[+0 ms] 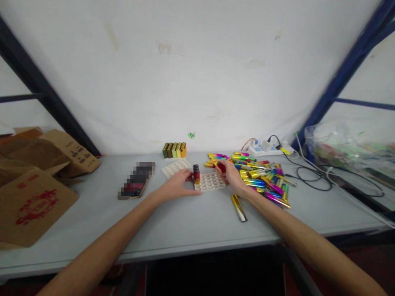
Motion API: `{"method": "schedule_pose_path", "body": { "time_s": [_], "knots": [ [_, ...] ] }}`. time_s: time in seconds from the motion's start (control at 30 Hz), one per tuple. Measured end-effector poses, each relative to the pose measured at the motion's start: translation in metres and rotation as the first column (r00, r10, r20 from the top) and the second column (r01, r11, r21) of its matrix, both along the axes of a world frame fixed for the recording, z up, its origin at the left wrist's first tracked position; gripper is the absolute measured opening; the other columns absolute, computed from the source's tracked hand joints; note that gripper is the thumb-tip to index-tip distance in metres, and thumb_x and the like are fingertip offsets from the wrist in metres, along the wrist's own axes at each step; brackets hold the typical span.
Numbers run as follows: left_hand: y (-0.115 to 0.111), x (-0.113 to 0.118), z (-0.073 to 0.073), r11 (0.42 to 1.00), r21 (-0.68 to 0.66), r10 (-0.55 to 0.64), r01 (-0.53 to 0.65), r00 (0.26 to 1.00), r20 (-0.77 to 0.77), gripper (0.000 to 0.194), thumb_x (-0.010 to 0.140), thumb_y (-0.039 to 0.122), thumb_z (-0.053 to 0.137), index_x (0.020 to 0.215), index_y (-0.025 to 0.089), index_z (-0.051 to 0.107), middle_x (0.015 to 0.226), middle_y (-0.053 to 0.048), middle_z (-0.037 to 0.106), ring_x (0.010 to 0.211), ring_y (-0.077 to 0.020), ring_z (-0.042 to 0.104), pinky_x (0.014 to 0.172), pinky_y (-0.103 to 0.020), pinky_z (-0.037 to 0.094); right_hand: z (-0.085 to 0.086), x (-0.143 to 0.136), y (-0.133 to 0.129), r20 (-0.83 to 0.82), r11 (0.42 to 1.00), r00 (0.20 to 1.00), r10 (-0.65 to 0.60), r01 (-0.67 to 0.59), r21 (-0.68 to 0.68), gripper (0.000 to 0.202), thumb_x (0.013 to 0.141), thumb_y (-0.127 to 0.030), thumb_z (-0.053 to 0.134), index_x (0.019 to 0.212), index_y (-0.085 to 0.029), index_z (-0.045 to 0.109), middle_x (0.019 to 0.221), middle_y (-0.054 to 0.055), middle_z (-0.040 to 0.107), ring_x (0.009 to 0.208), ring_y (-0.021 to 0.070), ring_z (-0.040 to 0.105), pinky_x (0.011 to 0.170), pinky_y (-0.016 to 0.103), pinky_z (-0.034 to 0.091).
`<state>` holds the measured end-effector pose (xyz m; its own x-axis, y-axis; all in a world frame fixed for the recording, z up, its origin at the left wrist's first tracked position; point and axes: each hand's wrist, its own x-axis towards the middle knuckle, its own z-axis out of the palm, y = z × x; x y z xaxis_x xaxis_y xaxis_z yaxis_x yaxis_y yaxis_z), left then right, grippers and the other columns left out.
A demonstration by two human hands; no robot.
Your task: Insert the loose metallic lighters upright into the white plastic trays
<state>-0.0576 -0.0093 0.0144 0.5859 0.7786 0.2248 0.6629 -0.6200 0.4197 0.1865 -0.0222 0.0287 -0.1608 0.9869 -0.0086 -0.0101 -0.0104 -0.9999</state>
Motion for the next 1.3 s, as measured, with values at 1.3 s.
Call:
{"method": "schedule_pose_path", "body": {
  "time_s": [1.3],
  "knots": [
    [-0.001, 0.002, -0.003, 1.0, 0.025, 0.011, -0.012, 1.0, 0.028, 0.059, 0.07, 0.065, 0.081, 0.101, 0.017, 0.07, 0.098, -0.008, 0.069, 0.089, -0.0271, 0.064, 0.08, -0.035, 0.049, -0.009, -0.019, -0.006, 0.655, 0.681, 0.744, -0.136, -0.41, 0.607, 0.018, 0.099, -0.035, 0.065, 0.104, -0.017, 0.068, 0.093, 0.006, 0.075, 0.08, 0.0178, 0.067, 0.07, 0.026, 0.046]
  ]
}}
